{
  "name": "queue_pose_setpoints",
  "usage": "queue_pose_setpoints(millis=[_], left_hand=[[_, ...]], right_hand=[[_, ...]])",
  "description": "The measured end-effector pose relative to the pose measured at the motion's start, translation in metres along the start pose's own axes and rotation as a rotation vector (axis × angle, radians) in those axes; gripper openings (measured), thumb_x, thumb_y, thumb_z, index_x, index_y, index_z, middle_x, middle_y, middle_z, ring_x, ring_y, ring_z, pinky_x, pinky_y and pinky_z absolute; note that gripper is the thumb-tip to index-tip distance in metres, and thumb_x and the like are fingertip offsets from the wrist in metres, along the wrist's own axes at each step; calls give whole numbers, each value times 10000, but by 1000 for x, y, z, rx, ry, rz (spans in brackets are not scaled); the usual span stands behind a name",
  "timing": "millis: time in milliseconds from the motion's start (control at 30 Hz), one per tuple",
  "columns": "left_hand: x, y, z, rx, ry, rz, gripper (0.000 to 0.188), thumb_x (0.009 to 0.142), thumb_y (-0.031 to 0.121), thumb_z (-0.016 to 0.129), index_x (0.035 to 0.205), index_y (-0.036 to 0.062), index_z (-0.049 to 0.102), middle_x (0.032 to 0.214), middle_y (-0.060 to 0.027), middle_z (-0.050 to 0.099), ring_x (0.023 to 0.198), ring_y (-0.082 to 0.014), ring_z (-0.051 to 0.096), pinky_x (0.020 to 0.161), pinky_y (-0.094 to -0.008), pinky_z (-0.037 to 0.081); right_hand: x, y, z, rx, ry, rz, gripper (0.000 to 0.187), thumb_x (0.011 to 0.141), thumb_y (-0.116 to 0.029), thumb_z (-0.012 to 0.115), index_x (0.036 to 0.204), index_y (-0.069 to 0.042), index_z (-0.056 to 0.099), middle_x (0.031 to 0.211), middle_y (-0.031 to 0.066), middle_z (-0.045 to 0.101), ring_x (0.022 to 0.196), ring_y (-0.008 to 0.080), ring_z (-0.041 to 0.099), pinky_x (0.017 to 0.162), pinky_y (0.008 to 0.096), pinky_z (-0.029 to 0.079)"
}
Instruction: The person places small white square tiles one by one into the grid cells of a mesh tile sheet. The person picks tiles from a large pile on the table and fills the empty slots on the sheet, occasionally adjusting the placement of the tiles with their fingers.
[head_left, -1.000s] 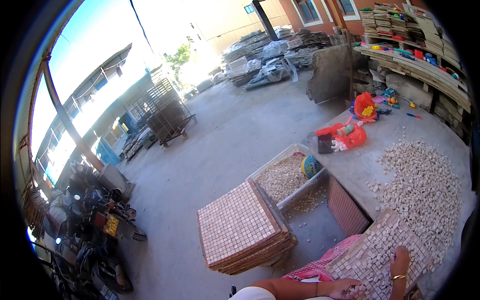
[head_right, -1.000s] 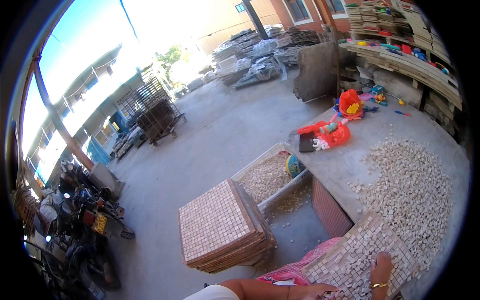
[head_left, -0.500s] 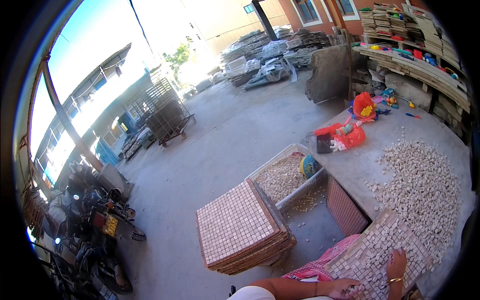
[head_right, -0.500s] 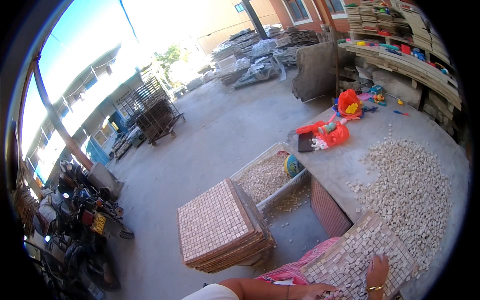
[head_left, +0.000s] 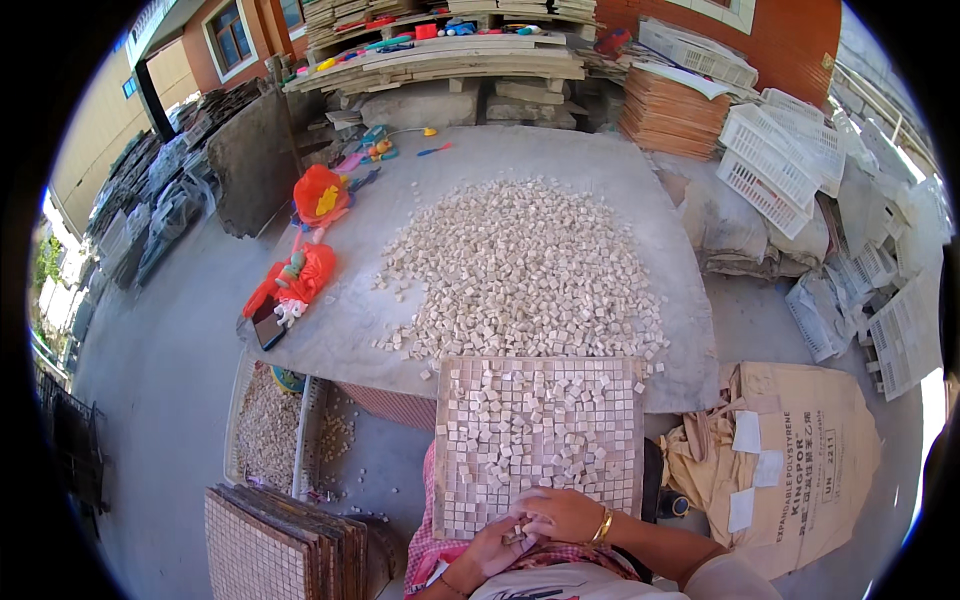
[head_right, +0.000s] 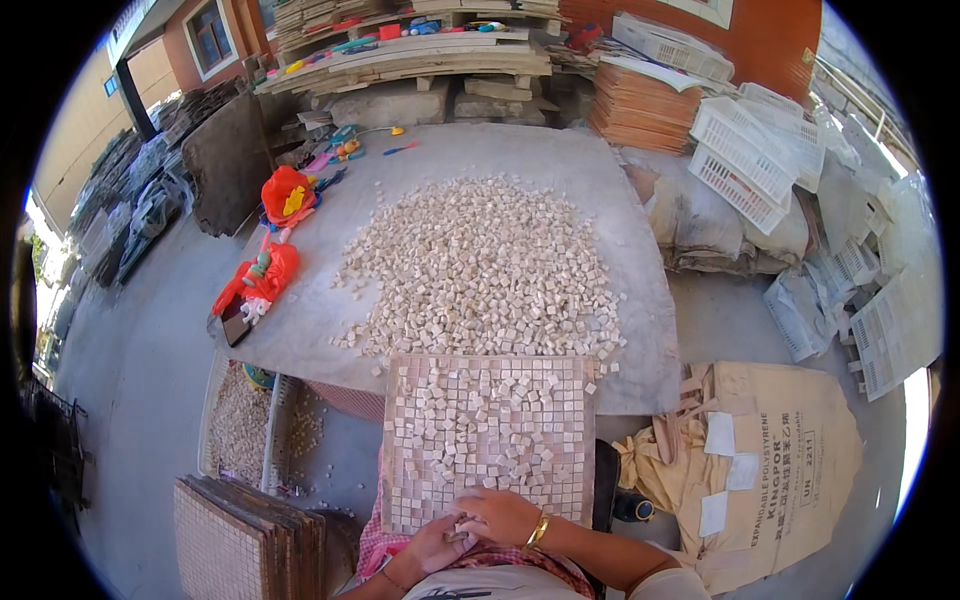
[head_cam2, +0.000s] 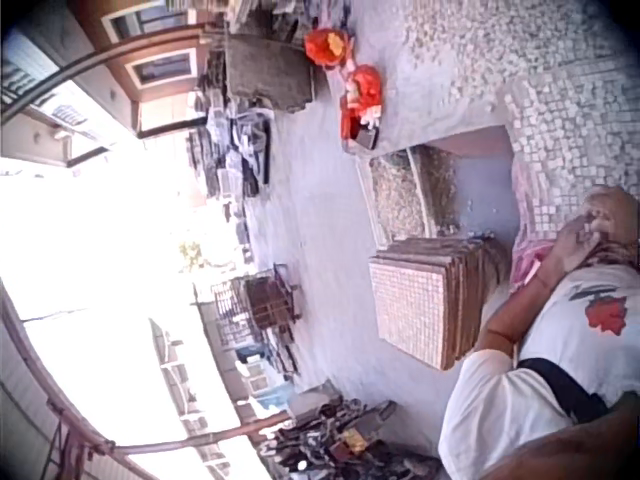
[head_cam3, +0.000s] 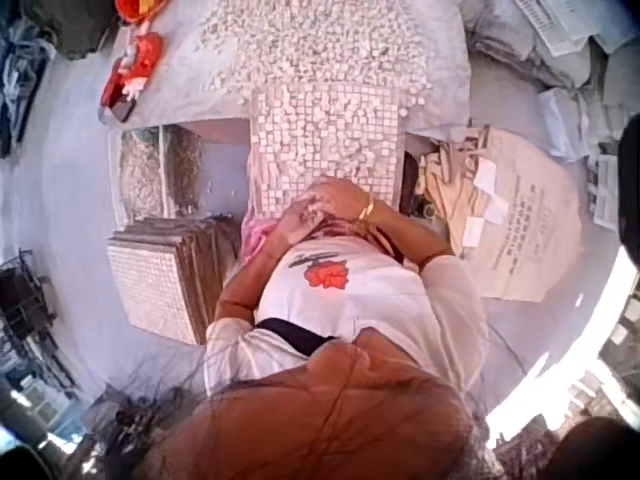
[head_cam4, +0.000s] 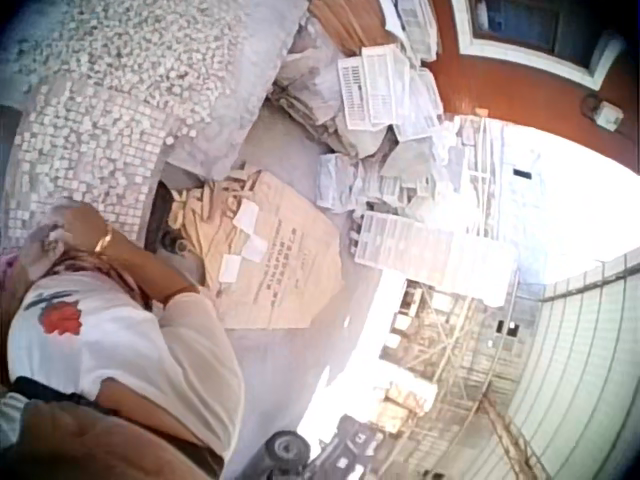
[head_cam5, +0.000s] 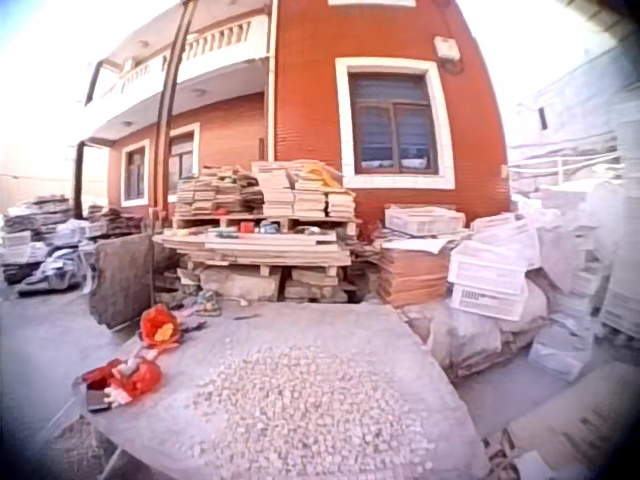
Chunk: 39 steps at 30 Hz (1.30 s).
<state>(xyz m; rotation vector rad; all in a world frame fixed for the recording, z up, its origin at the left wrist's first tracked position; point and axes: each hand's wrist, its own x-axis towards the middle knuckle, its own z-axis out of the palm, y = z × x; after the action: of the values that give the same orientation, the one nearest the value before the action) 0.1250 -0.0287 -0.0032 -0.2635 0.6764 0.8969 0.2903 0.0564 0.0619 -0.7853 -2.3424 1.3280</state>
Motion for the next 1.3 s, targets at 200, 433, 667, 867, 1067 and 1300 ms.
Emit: queue_pose_setpoints(millis=[200,433,667,867,1067,1300], left_hand=[[-1,1,-10,36,-378,-95,198,918,184,494,999,9,541,767,-23,475,600,-107,430,492,-203,351],[-6,9,-17,-74,-327,-164,205,930,206,455,939,15,527,712,-25,452,535,-109,396,463,-216,340],[-4,12,-13,-34,-193,-74,262,928,198,440,1075,-3,521,862,-73,535,775,-154,518,689,-234,453],[-8,16,0,-78,-77,-47,273,910,179,472,1087,-24,515,966,-120,552,839,-209,543,743,-288,481],[-6,15,-18,-221,-418,-115,231,910,183,466,989,-25,530,788,-60,479,661,-142,443,574,-250,395],[-9,19,-16,-152,-198,-33,301,911,179,451,1117,-34,503,918,-106,551,800,-196,539,707,-289,474]], right_hand=[[20,59,-34,-404,367,168,212,775,-208,604,950,-89,597,918,111,587,815,286,580,672,398,486],[58,65,-35,-538,470,300,184,736,-153,631,898,-84,579,871,108,554,804,305,572,669,406,488],[54,40,-37,-354,291,280,191,752,-175,623,892,-63,557,790,104,566,725,282,585,644,387,477],[45,3,-25,-175,9,243,237,755,-199,633,928,-53,562,855,115,606,798,288,600,685,380,478],[69,60,-12,-568,431,111,249,745,-155,624,965,-58,559,884,126,612,852,301,575,724,402,473],[77,55,-8,-613,459,188,195,714,-94,613,895,-66,546,799,102,600,789,287,575,669,399,461]])
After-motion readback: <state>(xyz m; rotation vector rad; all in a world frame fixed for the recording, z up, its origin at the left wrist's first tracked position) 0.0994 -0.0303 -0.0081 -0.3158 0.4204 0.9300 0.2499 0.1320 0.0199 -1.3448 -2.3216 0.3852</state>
